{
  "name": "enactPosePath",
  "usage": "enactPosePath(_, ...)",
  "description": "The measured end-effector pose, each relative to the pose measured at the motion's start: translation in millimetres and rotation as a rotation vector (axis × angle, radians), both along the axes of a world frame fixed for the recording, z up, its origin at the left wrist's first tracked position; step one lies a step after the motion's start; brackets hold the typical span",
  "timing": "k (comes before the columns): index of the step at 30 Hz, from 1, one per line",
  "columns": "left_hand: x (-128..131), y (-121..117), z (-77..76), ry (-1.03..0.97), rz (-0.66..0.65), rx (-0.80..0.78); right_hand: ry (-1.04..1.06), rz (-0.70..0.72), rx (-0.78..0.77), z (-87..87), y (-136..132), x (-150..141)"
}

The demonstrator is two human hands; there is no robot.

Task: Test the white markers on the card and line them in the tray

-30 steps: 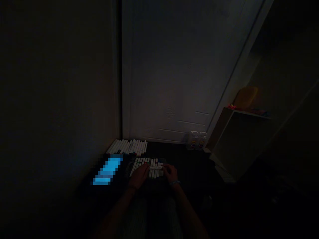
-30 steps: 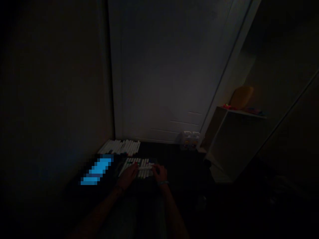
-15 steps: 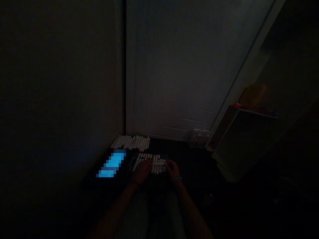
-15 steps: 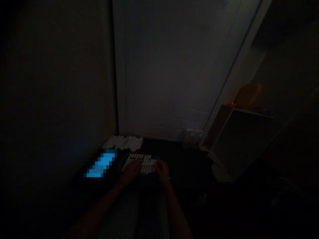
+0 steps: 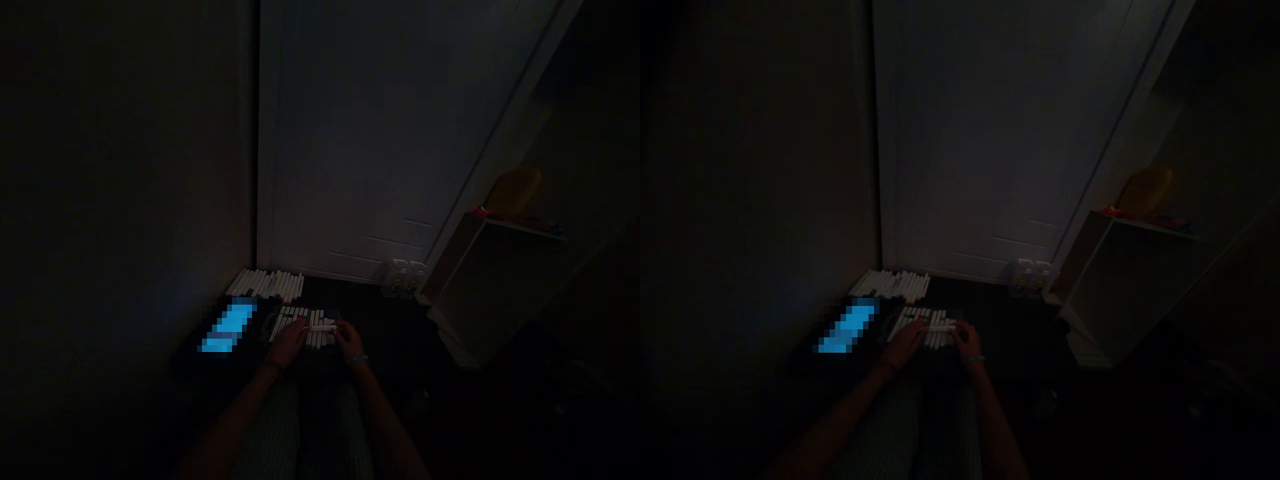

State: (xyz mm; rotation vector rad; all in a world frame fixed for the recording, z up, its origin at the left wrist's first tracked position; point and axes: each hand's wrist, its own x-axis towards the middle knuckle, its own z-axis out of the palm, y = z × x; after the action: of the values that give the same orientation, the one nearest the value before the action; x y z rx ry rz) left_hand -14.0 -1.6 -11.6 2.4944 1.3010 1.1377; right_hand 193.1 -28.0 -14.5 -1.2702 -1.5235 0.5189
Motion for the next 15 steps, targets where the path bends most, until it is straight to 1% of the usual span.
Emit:
enactPosePath(8,-1.3,0.7,0.1,0.012,-0.024,0.038,0.107,-0.018,-0.028,4.1,-1.4,-5.0)
enactPosePath(15,-0.7,0.6,0.3,0.019,-0.014,0.032,0.040,-0.005,-0.031,2.1,-0.4,-2.2)
